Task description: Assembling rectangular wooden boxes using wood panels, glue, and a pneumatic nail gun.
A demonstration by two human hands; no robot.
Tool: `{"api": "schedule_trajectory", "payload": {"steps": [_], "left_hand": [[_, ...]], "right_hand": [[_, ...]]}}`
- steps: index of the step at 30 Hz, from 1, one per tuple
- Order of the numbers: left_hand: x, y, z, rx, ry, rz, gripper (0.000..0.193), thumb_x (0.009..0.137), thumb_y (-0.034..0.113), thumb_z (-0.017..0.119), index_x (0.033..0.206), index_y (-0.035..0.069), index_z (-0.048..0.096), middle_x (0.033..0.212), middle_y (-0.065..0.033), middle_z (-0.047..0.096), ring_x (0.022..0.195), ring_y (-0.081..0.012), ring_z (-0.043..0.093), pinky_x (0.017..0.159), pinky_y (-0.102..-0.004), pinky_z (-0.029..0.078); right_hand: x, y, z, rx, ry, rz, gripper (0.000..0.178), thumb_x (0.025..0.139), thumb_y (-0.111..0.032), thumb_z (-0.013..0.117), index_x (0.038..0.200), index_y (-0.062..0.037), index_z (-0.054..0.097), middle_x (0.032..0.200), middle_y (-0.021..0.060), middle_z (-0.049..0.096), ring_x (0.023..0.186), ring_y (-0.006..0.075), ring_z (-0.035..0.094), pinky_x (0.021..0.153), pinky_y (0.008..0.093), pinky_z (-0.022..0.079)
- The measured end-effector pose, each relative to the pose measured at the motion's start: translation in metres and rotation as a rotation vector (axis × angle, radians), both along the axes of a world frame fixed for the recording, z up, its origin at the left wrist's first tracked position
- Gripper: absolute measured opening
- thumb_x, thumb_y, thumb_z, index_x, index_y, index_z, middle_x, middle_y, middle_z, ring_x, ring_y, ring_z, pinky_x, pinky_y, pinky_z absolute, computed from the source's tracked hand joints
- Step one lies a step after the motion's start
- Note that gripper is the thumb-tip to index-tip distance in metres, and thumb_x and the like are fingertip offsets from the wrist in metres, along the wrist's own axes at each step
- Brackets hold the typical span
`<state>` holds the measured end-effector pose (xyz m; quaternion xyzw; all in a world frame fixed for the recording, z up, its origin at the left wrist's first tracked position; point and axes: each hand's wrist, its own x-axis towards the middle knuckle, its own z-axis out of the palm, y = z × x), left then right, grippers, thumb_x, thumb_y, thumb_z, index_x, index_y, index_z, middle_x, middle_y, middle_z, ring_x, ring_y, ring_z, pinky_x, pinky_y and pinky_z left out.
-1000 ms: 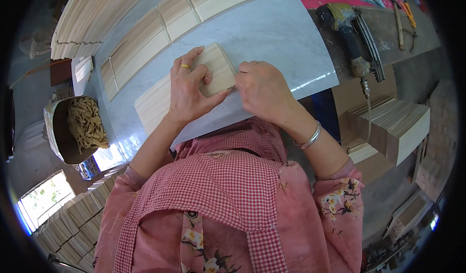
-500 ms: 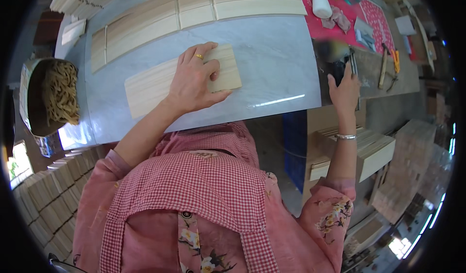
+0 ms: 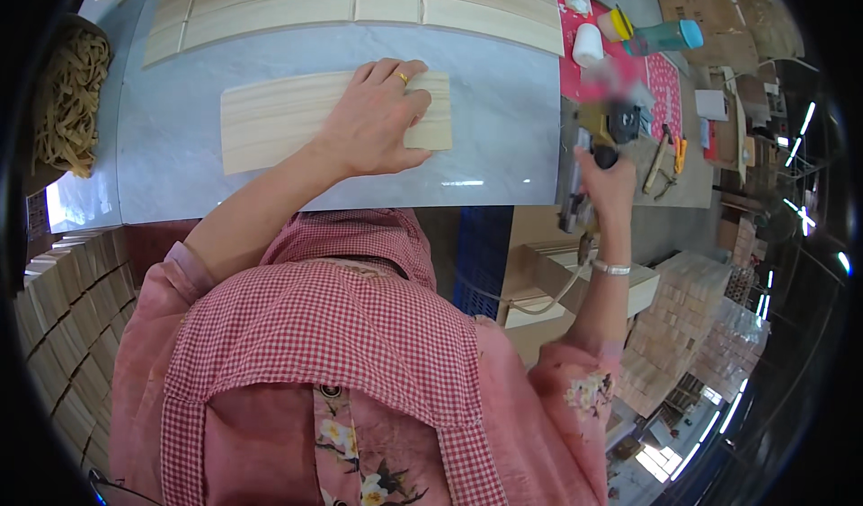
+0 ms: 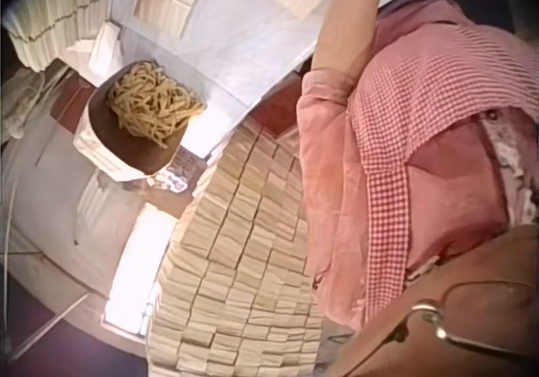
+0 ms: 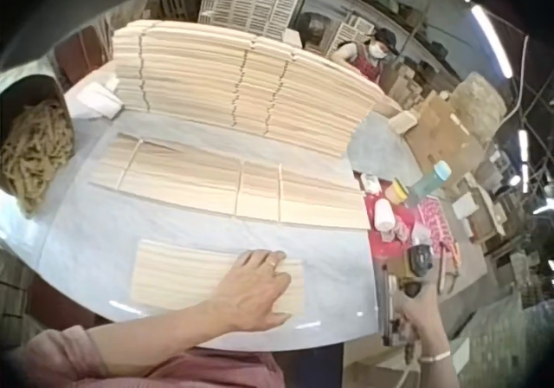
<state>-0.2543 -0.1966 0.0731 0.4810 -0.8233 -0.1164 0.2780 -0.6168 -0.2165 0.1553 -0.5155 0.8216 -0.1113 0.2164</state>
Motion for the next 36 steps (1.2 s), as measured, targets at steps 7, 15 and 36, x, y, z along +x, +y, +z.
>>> {"api": "schedule_trajectory", "payload": {"steps": [7, 15, 36], "left_hand": [[-0.001, -0.001, -0.001, 0.026, -0.014, 0.008, 0.039, 0.071, 0.034, 0.078, 0.096, 0.006, 0.07, 0.134, -0.0193, 0.057, 0.118, -0.0334, 0.05, 0.106, -0.043, 0.037], [-0.001, -0.001, -0.001, 0.038, 0.016, 0.005, 0.04, 0.07, 0.035, 0.079, 0.095, 0.005, 0.069, 0.135, -0.0191, 0.057, 0.119, -0.0339, 0.05, 0.106, -0.0441, 0.038], [0.002, 0.0, 0.002, 0.061, 0.024, -0.006, 0.041, 0.07, 0.037, 0.077, 0.094, 0.005, 0.068, 0.135, -0.0194, 0.056, 0.119, -0.0338, 0.048, 0.106, -0.0436, 0.036]], "right_hand": [[0.126, 0.091, 0.06, 0.003, -0.313, 0.11, 0.022, 0.086, -0.014, 0.079, 0.094, 0.0038, 0.069, 0.064, 0.0022, 0.061, 0.047, 0.0097, 0.049, 0.044, 0.0251, 0.039], [0.146, 0.104, 0.061, 0.001, -0.387, 0.179, 0.018, 0.087, -0.01, 0.077, 0.096, 0.0026, 0.069, 0.066, 0.0019, 0.063, 0.048, 0.0091, 0.05, 0.044, 0.0244, 0.039], [0.162, 0.078, 0.057, -0.028, -0.362, 0.15, 0.023, 0.089, -0.016, 0.077, 0.078, 0.0015, 0.068, 0.055, 0.0006, 0.057, 0.043, 0.0084, 0.047, 0.042, 0.0227, 0.037]]}}
